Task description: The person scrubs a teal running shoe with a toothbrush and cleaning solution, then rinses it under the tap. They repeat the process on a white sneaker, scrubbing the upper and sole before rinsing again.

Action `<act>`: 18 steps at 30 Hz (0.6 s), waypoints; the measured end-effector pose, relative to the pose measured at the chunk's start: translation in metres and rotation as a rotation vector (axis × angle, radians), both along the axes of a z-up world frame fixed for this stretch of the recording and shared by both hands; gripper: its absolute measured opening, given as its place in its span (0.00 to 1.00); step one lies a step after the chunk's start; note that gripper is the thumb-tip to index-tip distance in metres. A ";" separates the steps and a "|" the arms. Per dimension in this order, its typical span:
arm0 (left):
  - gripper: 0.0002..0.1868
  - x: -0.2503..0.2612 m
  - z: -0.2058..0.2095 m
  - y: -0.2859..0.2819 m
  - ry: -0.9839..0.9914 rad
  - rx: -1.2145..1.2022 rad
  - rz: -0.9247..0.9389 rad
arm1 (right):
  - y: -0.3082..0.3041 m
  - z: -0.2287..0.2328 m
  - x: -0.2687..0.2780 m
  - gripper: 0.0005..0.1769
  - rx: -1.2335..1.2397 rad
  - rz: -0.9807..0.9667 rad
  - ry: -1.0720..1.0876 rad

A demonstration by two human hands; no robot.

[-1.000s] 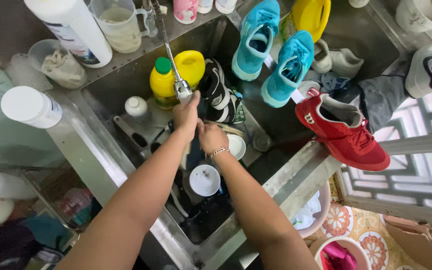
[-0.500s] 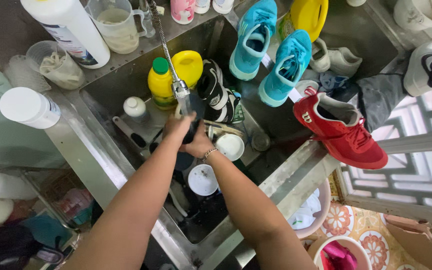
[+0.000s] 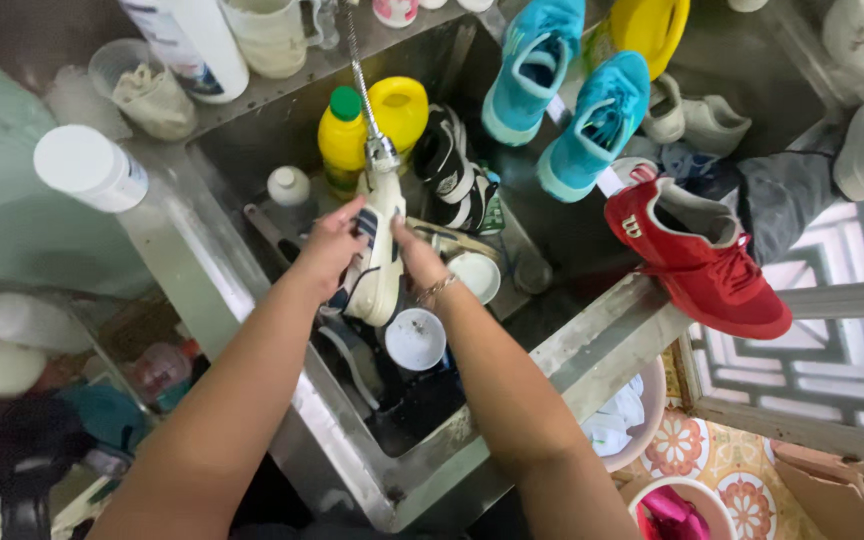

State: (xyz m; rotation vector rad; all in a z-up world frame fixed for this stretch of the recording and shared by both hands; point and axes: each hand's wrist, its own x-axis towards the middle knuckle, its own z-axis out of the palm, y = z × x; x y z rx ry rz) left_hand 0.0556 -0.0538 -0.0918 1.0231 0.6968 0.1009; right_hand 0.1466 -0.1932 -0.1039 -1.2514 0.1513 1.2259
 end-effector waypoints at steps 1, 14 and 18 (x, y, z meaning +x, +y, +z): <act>0.37 0.000 0.002 -0.004 0.028 -0.004 0.034 | 0.000 -0.001 -0.003 0.30 0.035 0.000 0.026; 0.26 -0.006 0.043 -0.014 0.030 -0.149 0.090 | -0.031 0.060 -0.025 0.41 0.093 -0.066 -0.207; 0.24 -0.008 0.064 -0.021 0.141 0.121 -0.016 | -0.040 0.073 -0.036 0.41 0.092 -0.245 -0.214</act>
